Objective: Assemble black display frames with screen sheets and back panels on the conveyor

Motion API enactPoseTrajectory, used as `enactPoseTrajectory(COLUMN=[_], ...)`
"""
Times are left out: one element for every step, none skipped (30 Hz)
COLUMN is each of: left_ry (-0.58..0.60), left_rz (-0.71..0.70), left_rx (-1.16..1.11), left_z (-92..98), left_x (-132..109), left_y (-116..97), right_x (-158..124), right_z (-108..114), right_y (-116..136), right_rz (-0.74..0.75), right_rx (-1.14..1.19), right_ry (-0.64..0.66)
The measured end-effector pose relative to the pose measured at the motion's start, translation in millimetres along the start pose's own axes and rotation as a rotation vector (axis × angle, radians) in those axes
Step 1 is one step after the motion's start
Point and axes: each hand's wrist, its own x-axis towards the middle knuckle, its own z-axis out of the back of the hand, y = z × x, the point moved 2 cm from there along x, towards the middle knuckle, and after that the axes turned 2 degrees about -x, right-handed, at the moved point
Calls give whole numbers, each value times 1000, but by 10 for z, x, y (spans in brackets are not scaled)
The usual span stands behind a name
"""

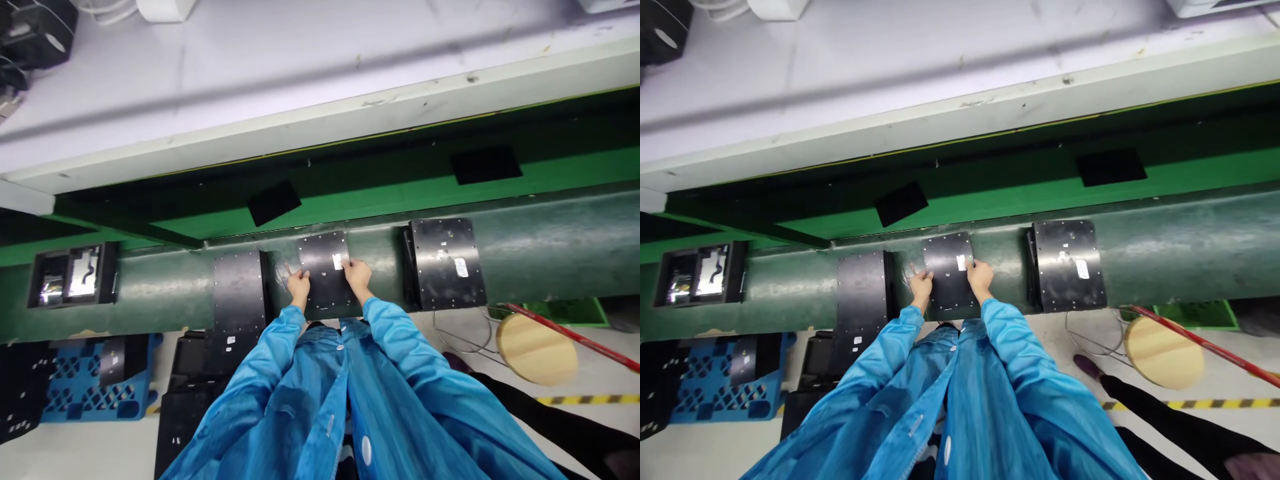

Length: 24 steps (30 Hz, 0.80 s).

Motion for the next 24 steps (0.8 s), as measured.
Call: enactPoseTrajectory(left_ry=[11,19,18,14,7,6,23,56,92,121,140,148,149,148,156,174,198,228,266,307,356,409,469,535], left_rz=[14,23,19,3,-15,-31,-36,-29,-11,16,47,75,87,76,42,-9,-70,-128,-174,-212,-240,-264,-287,-301], left_rx=[87,155,214,273,326,363,377,361,319,267,221,193,183,186,193,192,177,146,105,57,10,-27,-51,-54], left_z=[14,31,48,64,78,88,94,96,94,90,85,78,68,53,26,-18,-85,-179,-306,-465,-655,-868,-1096,-1330], left_x=[-12,-28,-46,-62,-72,-74,-69,-60,-49,-41,-37,-41,-56,-83,-126,-189,-273,-378,-501,-637,-783,-933,-1082,-1225], left_y=[1,-3,-12,-24,-35,-40,-39,-29,-14,2,15,20,9,-24,-84,-176,-300,-457,-642,-853,-1082,-1321,-1559,-1784], right_x=[-13,-28,-39,-45,-46,-43,-40,-40,-42,-48,-54,-58,-56,-47,-30,-6,25,67,121,191,275,371,475,580], right_z=[-20,-41,-62,-80,-95,-110,-127,-149,-176,-205,-231,-245,-236,-193,-109,21,200,423,685,972,1268,1558,1821,2042], right_y=[-8,-28,-56,-87,-115,-138,-152,-160,-162,-161,-158,-157,-161,-179,-219,-288,-392,-533,-710,-916,-1144,-1383,-1626,-1862], right_rz=[-6,-11,-8,9,34,64,84,83,55,1,-62,-119,-156,-165,-155,-135,-116,-108,-112,-131,-163,-202,-253,-306], right_rx=[-24,-39,-47,-53,-56,-55,-45,-23,11,54,103,154,203,247,281,304,314,307,285,256,221,185,160,145], right_ry=[3,8,8,-4,-27,-54,-77,-87,-80,-62,-47,-42,-58,-92,-139,-189,-231,-267,-299,-327,-356,-384,-405,-403])
